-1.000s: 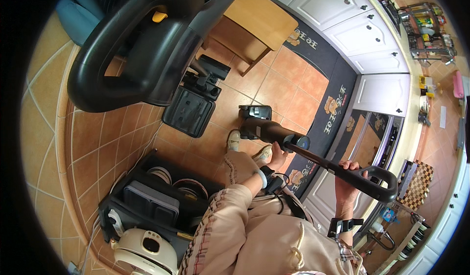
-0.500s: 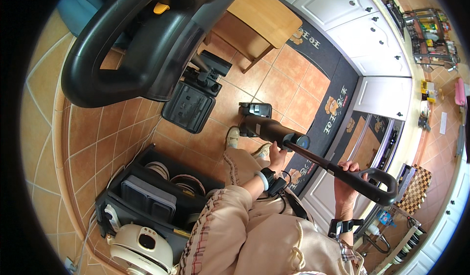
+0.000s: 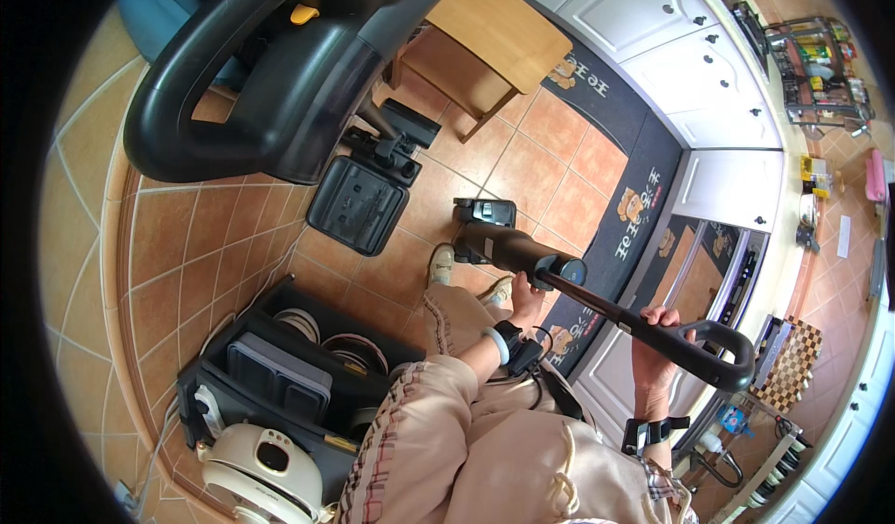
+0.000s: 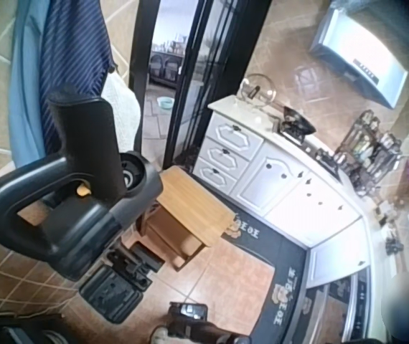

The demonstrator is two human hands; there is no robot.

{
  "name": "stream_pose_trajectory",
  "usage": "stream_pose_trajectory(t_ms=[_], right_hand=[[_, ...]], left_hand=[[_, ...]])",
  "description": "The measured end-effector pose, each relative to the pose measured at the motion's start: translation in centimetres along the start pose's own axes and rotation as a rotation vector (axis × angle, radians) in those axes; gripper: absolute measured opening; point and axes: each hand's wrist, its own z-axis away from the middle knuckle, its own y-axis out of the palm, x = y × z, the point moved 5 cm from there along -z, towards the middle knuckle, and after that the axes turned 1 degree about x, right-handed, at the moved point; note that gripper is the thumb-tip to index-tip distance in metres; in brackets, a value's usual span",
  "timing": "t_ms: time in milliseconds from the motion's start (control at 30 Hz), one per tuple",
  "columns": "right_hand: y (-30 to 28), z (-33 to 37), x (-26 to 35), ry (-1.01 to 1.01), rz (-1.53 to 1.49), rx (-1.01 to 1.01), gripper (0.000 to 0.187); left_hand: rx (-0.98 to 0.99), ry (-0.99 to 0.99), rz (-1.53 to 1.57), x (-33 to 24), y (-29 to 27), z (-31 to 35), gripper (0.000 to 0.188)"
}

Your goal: The person assembles a cordless stick vacuum cleaner in the kitchen. They attach the main wand to the floor head, connect the handle, and then install the battery pack into the handle.

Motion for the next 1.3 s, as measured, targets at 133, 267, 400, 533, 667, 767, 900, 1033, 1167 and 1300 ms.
stream_pose_trajectory(t_ms=[133, 267, 400, 533, 667, 767, 900, 1033, 1167, 1300], right_hand=[[0.3, 0.0, 0.1, -0.009, 0.009, -0.002, 0.046], [0.4, 0.0, 0.0, -0.009, 0.022, 0.009, 0.046], [0.7, 0.1, 0.0, 0.007, 0.022, 0.007, 0.047], [0.0, 0.1, 0.0, -0.013, 0.044, 0.005, 0.046], [0.0, 0.2, 0.0, -0.02, 0.047, 0.005, 0.046], [0.1, 0.2, 0.0, -0.026, 0.041, -0.003, 0.046], [0.0, 0.4, 0.2, -0.024, 0.041, -0.004, 0.047], [-0.6, 0.3, 0.2, -0.031, 0.041, 0.003, 0.049], [-0.9, 0.8, 0.2, -0.027, 0.06, 0.03, 0.049], [1.0, 1.1, -0.5, -0.012, 0.061, 0.1, 0.052]], left_hand=[[0.001, 0.046, -0.068, 0.2, -0.6, -0.3, 0.051], [-0.064, 0.045, -0.028, 0.7, -0.8, -0.1, 0.054], [-0.043, 0.081, -0.197, -0.1, -1.2, 0.0, 0.059], [-0.026, 0.124, -0.287, -1.1, -1.0, 0.3, 0.057], [-0.003, 0.189, -0.31, -2.4, -1.1, 0.9, 0.059], [-0.023, 0.237, -0.342, -1.1, -1.3, 0.0, 0.055], [-0.005, 0.301, -0.391, -0.5, -1.5, -1.5, 0.052], [0.235, 0.089, -0.37, -0.3, -2.3, -2.9, 0.056], [0.534, 0.003, -0.586, -3.1, -2.8, -3.0, 0.073], [0.511, 0.178, -0.753, -6.8, -3.6, -1.1, 0.107]])
